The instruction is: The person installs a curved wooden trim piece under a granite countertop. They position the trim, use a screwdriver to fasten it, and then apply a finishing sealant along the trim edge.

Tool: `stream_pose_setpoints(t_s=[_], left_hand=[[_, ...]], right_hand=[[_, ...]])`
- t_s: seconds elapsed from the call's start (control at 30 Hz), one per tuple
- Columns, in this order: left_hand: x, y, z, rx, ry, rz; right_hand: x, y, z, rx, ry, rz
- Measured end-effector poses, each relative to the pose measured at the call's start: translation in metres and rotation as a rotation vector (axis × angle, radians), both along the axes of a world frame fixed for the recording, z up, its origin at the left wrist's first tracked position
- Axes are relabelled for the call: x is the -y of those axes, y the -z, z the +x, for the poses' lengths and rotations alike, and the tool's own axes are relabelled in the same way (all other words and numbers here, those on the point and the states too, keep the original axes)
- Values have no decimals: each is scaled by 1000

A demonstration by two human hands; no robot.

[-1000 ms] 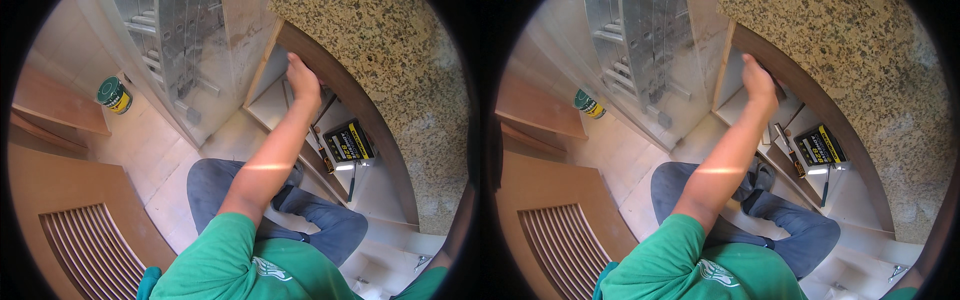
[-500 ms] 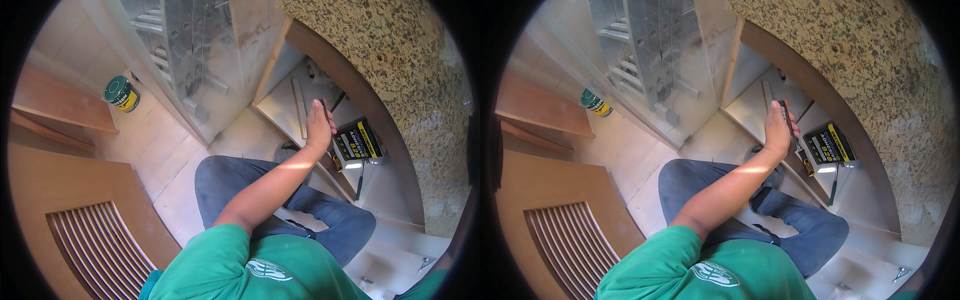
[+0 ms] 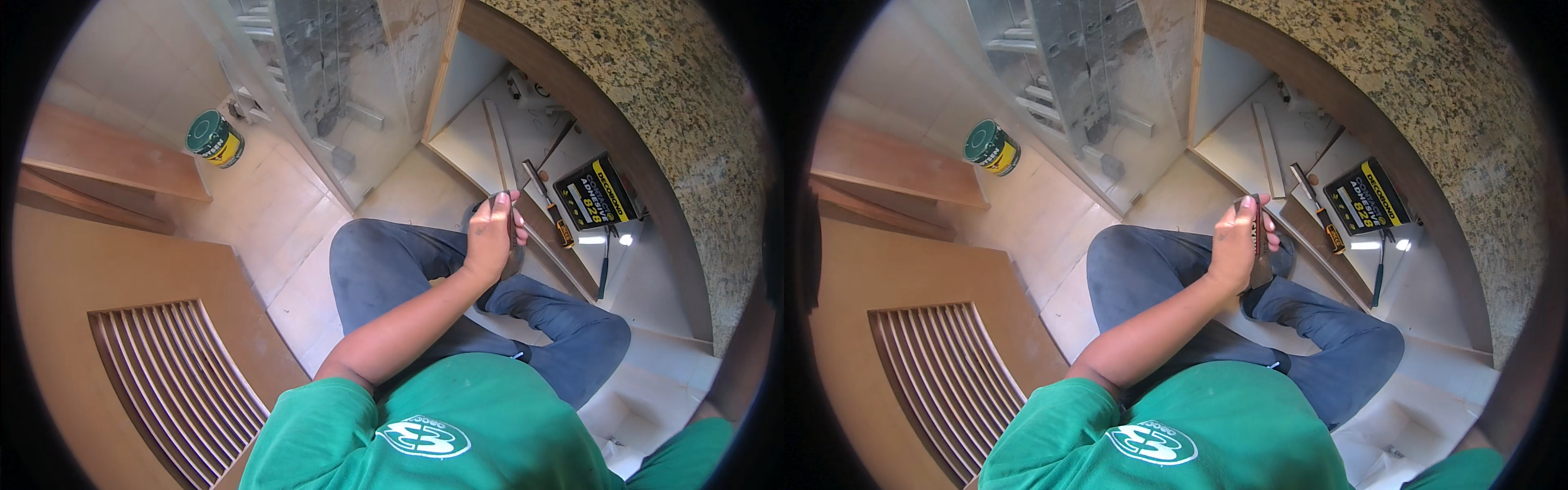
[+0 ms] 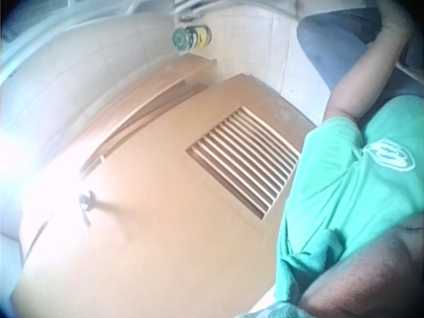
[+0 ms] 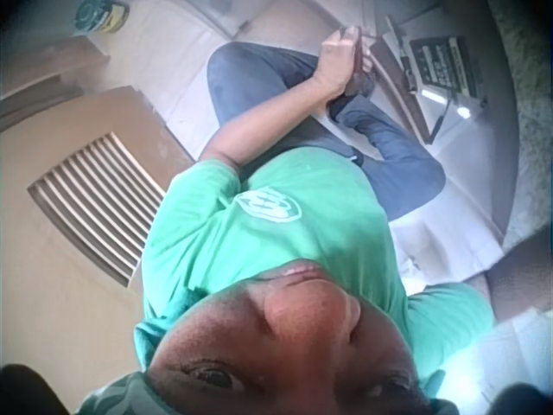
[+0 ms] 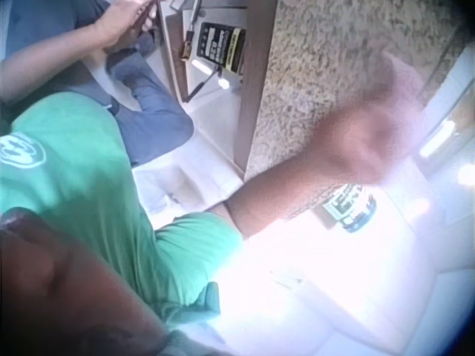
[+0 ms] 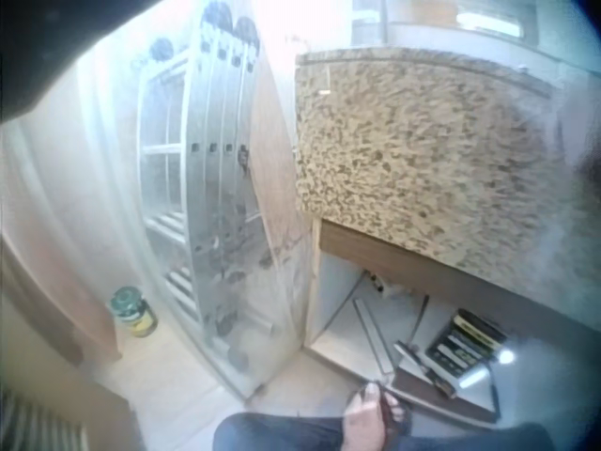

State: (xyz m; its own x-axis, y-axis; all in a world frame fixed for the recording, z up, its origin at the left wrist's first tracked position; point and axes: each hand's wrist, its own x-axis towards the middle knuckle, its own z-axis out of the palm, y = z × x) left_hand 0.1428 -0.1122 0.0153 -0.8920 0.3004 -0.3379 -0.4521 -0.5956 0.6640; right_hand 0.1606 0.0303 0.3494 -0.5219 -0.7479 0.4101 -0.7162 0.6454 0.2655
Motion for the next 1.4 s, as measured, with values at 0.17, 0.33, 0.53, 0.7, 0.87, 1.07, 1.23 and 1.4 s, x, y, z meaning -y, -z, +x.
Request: stream_pose_setpoints(t_s=[0.17, 0.33, 0.53, 0.7, 0.87, 1.07, 1.23, 1.4], left_hand=[[15, -17, 1, -99, 33, 57], [-6, -21, 13, -155, 113, 57], [-34, 8, 35, -249, 406, 97], [-30, 7, -27, -199, 154, 102], [-3, -28, -151, -224, -71, 359], [-1, -48, -188, -305, -48, 558], [0, -40, -195, -268, -54, 667], [8, -35, -202, -296, -120, 644]], right_hand=[[14, 164, 51, 722, 420, -399], [-2, 283, 101, 1282, 624, -1130], [3, 306, 108, 1364, 590, -1700], [-17, 311, 121, 1351, 738, -1806], [-27, 339, 136, 1306, 885, -1760], [-37, 355, 143, 1322, 1041, -1688], [-49, 371, 136, 1346, 1107, -1620], [-56, 387, 122, 1380, 1110, -1568]])
